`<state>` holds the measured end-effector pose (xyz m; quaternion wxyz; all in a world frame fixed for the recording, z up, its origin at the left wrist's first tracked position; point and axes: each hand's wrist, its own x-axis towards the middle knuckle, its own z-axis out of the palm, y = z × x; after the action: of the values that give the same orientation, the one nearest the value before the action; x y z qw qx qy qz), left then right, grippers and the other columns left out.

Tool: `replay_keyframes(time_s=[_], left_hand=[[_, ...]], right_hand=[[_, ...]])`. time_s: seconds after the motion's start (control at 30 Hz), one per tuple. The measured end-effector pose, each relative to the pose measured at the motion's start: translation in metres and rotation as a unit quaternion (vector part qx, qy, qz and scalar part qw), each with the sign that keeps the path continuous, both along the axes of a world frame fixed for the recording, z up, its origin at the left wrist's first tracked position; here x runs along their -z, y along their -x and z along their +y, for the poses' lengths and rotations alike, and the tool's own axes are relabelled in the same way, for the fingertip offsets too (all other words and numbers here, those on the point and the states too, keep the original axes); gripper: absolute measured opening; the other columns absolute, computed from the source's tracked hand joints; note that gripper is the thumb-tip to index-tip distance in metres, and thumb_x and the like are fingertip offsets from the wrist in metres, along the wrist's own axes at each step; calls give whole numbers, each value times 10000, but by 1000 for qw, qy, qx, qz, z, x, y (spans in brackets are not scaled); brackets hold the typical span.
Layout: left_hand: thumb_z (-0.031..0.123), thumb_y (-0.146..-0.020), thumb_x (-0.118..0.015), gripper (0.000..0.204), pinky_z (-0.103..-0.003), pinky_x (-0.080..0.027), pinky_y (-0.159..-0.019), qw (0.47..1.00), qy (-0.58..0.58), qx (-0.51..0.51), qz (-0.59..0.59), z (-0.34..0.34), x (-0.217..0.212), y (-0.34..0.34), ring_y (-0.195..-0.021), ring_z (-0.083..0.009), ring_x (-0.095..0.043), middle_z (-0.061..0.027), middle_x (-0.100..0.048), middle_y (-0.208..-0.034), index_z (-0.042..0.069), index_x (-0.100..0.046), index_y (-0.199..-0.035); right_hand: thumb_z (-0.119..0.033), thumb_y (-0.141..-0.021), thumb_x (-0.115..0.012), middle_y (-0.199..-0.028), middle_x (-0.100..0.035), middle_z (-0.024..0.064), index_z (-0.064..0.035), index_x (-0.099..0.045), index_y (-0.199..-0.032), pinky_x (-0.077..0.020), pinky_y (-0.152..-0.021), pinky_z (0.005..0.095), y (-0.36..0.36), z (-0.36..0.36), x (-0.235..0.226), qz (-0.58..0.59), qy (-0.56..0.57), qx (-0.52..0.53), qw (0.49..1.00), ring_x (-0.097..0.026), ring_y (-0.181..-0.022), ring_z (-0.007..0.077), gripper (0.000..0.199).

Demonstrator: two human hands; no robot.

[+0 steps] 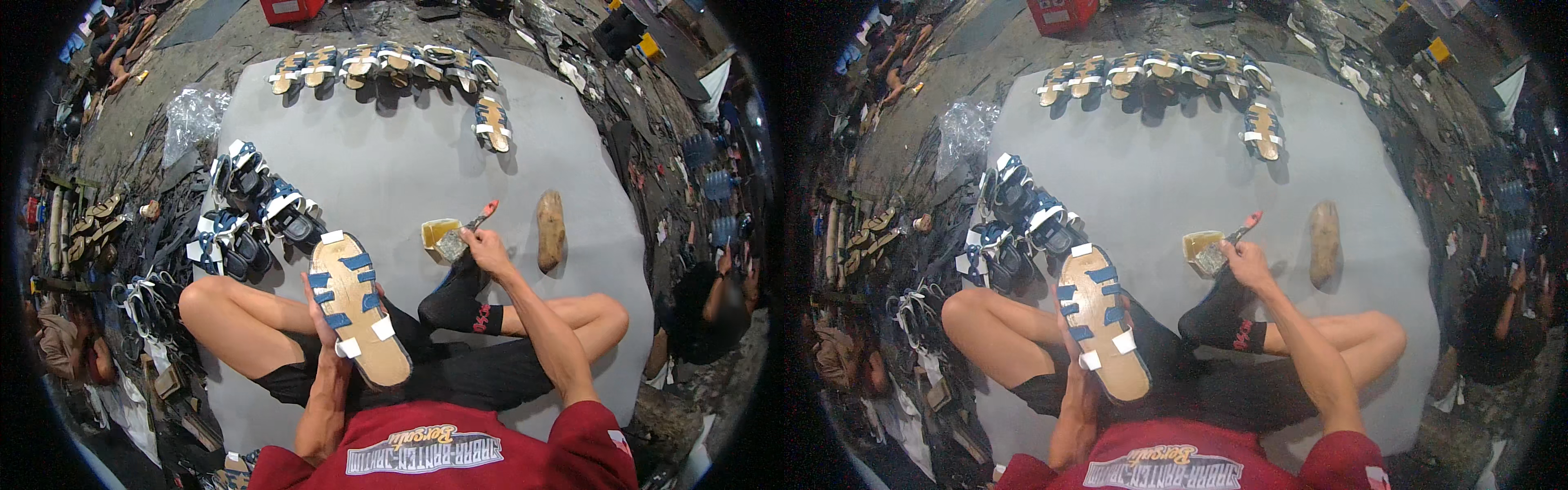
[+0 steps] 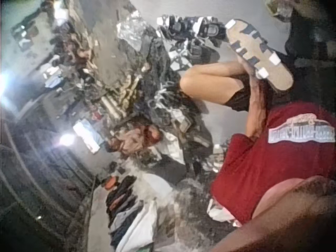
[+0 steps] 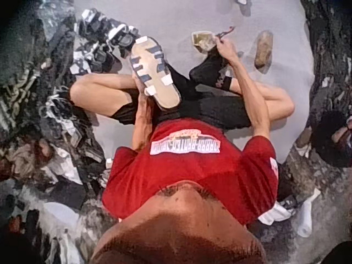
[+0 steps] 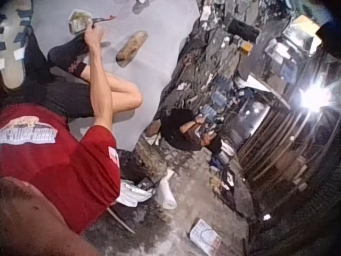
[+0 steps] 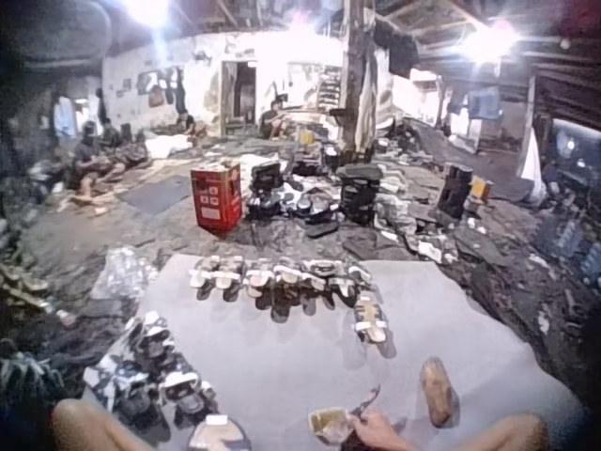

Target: The person sits on the floor and applies glue to the soles of sandals using a brush. They handle each sandal one at a time, dip the brush into a container of glue, and spread it across the sole before placing the sandal down.

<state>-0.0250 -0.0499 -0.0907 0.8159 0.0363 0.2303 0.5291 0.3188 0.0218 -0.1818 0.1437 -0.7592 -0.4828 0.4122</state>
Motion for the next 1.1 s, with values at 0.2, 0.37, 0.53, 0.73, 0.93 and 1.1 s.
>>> replay_keyframes(time_s=[0.2, 0.37, 0.53, 0.73, 0.93, 1.1], left_hand=[[818, -999, -291, 929, -467, -638, -818, 994, -44, -3, 101, -9, -22, 2, -953, -334, -743, -218, -705, -1167, 28, -523, -1430], [857, -972, -296, 1011, -432, -581, -970, 951, -40, 46, 302, -8, -71, -22, -1136, -294, -694, -171, -661, -1332, 29, -470, -1526], [813, -990, -369, 968, -385, -579, -962, 935, -144, 53, 321, -10, -78, -32, -1139, -237, -683, -157, -660, -1313, -4, -478, -1498], [785, -986, -432, 958, -378, -596, -929, 934, -146, 17, 324, -11, -71, -23, -1091, -235, -706, -163, -675, -1294, -24, -466, -1498], [797, -977, -426, 987, -407, -591, -953, 945, -130, 27, 298, -15, -71, -17, -1156, -258, -688, -179, -656, -1338, -24, -437, -1525], [784, -985, -419, 976, -454, -562, -1027, 952, -162, 11, 261, -18, -71, -21, -1254, -297, -646, -207, -580, -1452, 5, -384, -1573]], right_hand=[[-425, -1082, -608, -976, -757, 46, 12, -713, -1127, -557, -771, 327, 50, 9, -152, 522, -63, 205, 826, -695, -818, 123, 452], [-381, -1065, -658, -997, -773, 74, 11, -738, -1103, -566, -817, 327, 99, -16, -234, 437, -198, 58, 876, -713, -842, 158, 402], [-274, -994, -761, -924, -730, 97, -33, -728, -1047, -529, -791, 411, 135, -42, -234, 42, -544, -120, 829, -673, -851, 246, 249], [-221, -968, -784, -978, -756, 56, -79, -761, -1075, -505, -766, 408, 138, -49, -236, 56, -510, -123, 849, -669, -836, 239, 180], [-262, -1028, -724, -941, -733, 99, 28, -735, -1030, -514, -832, 340, 133, -53, -261, 208, -399, -34, 892, -651, -864, 161, 290], [-258, -1034, -717, -912, -734, 99, 33, -732, -1013, -515, -823, 324, 145, -42, -243, 61, -488, -79, 867, -658, -827, 172, 292]])
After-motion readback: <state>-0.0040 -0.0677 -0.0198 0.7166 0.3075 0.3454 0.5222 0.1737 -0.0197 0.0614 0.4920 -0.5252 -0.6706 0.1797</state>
